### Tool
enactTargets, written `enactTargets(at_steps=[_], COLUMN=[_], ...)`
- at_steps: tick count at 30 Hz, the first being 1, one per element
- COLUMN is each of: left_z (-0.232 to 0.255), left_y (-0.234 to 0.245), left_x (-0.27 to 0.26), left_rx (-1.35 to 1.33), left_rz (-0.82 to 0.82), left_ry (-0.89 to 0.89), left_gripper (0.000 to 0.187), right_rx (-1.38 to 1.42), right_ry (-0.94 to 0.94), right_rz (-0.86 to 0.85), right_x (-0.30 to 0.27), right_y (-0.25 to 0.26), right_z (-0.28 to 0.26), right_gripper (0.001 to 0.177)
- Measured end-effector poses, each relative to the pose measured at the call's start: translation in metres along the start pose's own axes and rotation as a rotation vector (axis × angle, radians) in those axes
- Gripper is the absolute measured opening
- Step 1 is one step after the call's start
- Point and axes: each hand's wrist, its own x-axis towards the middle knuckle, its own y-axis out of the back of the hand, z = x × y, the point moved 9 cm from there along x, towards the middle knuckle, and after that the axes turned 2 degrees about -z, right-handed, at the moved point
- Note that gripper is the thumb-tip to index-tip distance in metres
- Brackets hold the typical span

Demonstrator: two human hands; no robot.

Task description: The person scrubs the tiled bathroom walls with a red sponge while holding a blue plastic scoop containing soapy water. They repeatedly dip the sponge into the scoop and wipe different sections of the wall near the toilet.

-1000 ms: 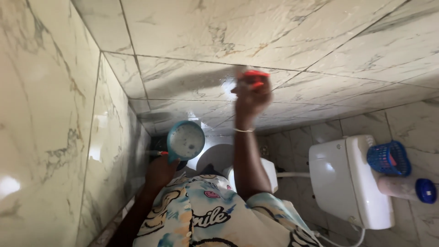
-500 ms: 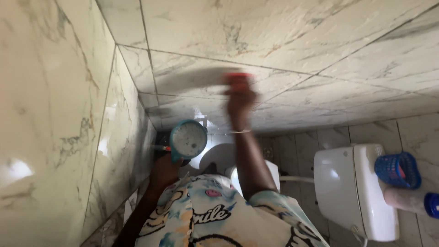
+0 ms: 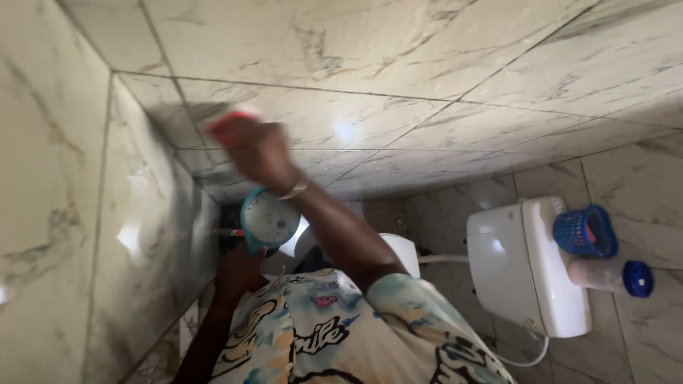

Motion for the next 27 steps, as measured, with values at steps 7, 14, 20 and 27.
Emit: enactTargets(at_steps=[7,14,20,27], left_z=[0.021,0.017,0.037,-0.009], left_y=[0.011,0.007,-0.001,-0.015], left_x=[-0.006,-0.007,-0.010,-0.018], left_rx=[-0.324,-0.304,0.144,-0.277], left_rz=[0.012,0.073,0.229,0.026], left_ry=[0.214,0.174,-0.328,0.259], left_gripper=[0.039,0.037,0.032,0.039], right_rx=[0.083,0.401,0.480,0.038], right_ry=[-0.032,-0.590,-0.419,-0.257], right_rz=[0.103,0.564,0.541,-0.074], right_x=[-0.018,-0.140,-0.138,-0.038], right_y=[0.050,0.175,0.145,-0.028], right_z=[0.005,0.156,0.154,0.049], right_gripper=[0.020,0.015,0.013,0.016])
